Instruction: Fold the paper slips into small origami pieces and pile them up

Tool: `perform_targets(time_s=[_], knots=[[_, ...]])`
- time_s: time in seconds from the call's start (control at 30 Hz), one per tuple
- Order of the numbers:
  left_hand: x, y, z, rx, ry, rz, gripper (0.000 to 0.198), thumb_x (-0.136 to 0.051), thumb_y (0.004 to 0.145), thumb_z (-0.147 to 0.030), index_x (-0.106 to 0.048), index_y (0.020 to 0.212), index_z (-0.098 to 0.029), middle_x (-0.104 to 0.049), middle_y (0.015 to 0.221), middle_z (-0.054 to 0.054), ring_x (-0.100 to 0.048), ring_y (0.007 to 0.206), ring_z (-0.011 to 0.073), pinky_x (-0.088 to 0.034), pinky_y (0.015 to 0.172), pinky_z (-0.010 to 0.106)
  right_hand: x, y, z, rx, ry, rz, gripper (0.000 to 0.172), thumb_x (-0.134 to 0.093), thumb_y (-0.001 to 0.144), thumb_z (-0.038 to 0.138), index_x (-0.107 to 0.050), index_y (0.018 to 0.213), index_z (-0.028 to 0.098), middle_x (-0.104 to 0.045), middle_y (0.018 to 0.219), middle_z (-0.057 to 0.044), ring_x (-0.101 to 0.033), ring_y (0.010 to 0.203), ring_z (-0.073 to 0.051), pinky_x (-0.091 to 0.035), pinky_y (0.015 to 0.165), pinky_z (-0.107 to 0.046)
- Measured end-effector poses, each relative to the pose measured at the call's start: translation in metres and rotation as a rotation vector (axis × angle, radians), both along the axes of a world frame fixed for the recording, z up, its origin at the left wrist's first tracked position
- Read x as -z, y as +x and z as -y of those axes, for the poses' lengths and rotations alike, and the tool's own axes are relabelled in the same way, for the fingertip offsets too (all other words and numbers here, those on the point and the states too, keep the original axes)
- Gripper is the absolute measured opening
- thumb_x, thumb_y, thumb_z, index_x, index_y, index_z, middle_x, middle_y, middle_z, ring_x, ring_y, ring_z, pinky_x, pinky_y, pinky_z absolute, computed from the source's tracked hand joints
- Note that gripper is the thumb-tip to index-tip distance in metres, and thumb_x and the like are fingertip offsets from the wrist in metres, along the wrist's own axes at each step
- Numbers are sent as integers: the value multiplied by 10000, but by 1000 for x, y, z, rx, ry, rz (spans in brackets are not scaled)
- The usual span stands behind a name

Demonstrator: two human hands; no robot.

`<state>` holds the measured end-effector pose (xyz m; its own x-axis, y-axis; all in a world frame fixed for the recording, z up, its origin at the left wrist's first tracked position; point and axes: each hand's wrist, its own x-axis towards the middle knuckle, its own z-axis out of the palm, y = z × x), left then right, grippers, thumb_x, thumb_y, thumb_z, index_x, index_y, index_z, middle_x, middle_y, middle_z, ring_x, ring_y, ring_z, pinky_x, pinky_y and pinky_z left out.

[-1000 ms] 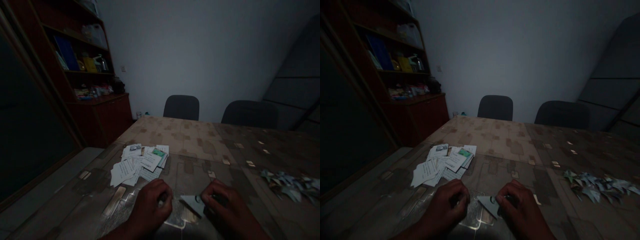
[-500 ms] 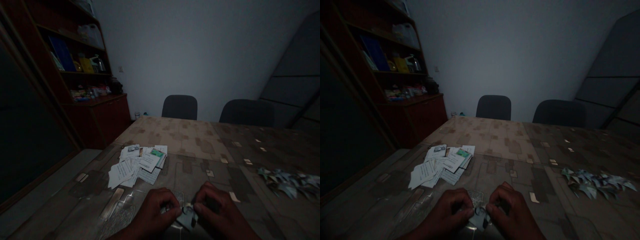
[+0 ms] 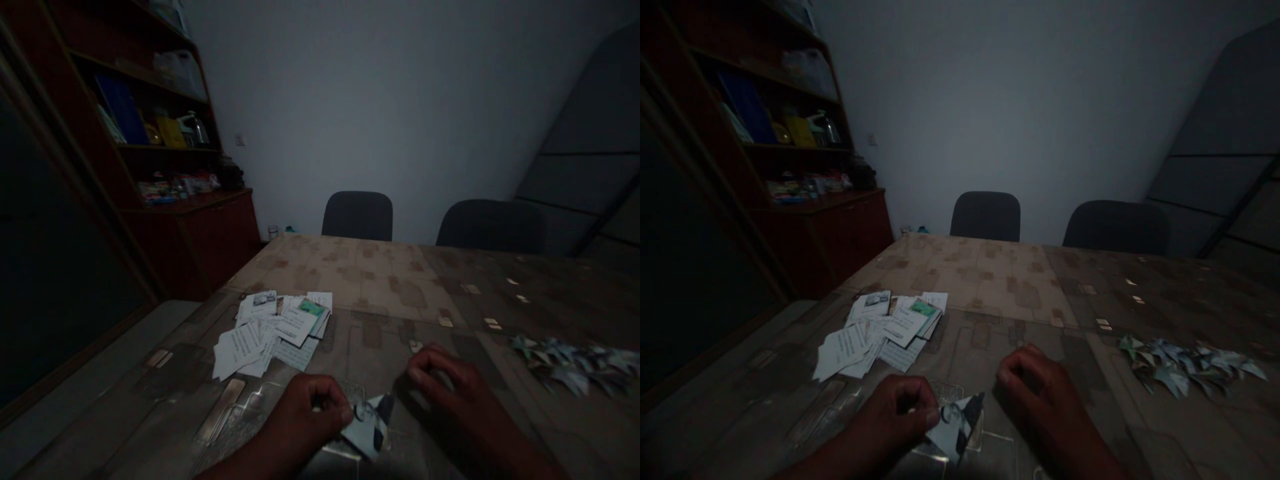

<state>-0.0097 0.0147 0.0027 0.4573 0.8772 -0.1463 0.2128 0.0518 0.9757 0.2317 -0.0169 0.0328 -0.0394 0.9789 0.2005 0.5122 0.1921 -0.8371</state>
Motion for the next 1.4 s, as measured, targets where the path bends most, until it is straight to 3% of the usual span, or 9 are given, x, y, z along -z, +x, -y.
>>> perform_targets(time_s=[0.13, 0.47, 0.6, 0.73, 0.97, 1.03, 1.13, 1.23, 1.4], knots=[[3, 2, 3, 41, 44, -43, 208, -643, 686, -346, -624, 622, -149, -547, 598, -12, -465, 613, 145, -327, 582, 244, -1, -25, 8, -210, 65, 147, 118, -570, 837, 276, -645, 798, 194, -643, 786, -39, -589, 802, -224, -413, 726, -355], [-9, -6, -1, 70, 484, -176, 157, -603, 786, -229, -677, 664, -162, -620, 676, 28, -566, 694, 176, -367, 659, 265, -1, -4, -1, -195, 105, 212, 202, -559, 894, 268, -620, 715, 198, -630, 726, -24, -588, 743, -199, -424, 676, -318], [-8, -5, 0, -64, 237, -102, 172, -606, 787, -240, -648, 645, -152, -627, 661, 27, -566, 675, 171, -391, 648, 266, -6, 5, -2, -40, 286, 276, 204, -557, 908, 261, -613, 721, 204, -626, 709, -27, -580, 693, -199, -421, 636, -319], [-3, 4, 3, 65, -129, 178, 361, -633, 767, -463, -680, 715, -109, -679, 668, 67, -556, 579, 147, -416, 601, 268, -1, -8, 10, -151, 614, 475, 89, -593, 886, 185, -645, 818, 209, -655, 699, -20, -568, 672, -188, -387, 692, -349], [-1, 9, 6, -52, -229, 241, 430, -784, 632, -512, -642, 701, -112, -677, 602, 51, -535, 520, 114, -393, 549, 232, 17, -24, 20, -186, 870, 641, 58, -614, 914, 246, -661, 883, 259, -706, 641, 19, -545, 583, -157, -363, 675, -338], [0, 8, 6, -87, -198, 233, 429, -788, 635, -505, -633, 707, -112, -676, 601, 49, -545, 534, 118, -389, 553, 229, 16, -24, 19, -135, 787, 507, 43, -638, 888, 294, -647, 858, 264, -696, 677, 11, -564, 622, -171, -372, 677, -341], [4, 7, 6, -102, -152, 235, 435, -775, 652, -520, -623, 705, -115, -674, 609, 47, -542, 535, 114, -371, 539, 220, 14, -26, 18, 4, 423, 197, 141, -534, 922, 356, -625, 883, 256, -661, 785, -26, -593, 752, -213, -412, 695, -342], [11, 10, 8, -117, -147, 247, 447, -778, 634, -541, -593, 668, -134, -646, 572, 19, -510, 502, 101, -343, 506, 208, 19, -32, 18, -19, 128, 24, 236, -491, 911, 420, -627, 842, 240, -612, 774, -20, -589, 752, -207, -432, 655, -301], [18, 12, 10, -149, -166, 216, 490, -797, 553, -573, -539, 601, -159, -583, 498, -23, -460, 448, 87, -327, 479, 206, 33, -38, 15, -127, 30, 27, 255, -553, 840, 385, -567, 665, 200, -540, 675, 2, -535, 671, -170, -398, 605, -258]])
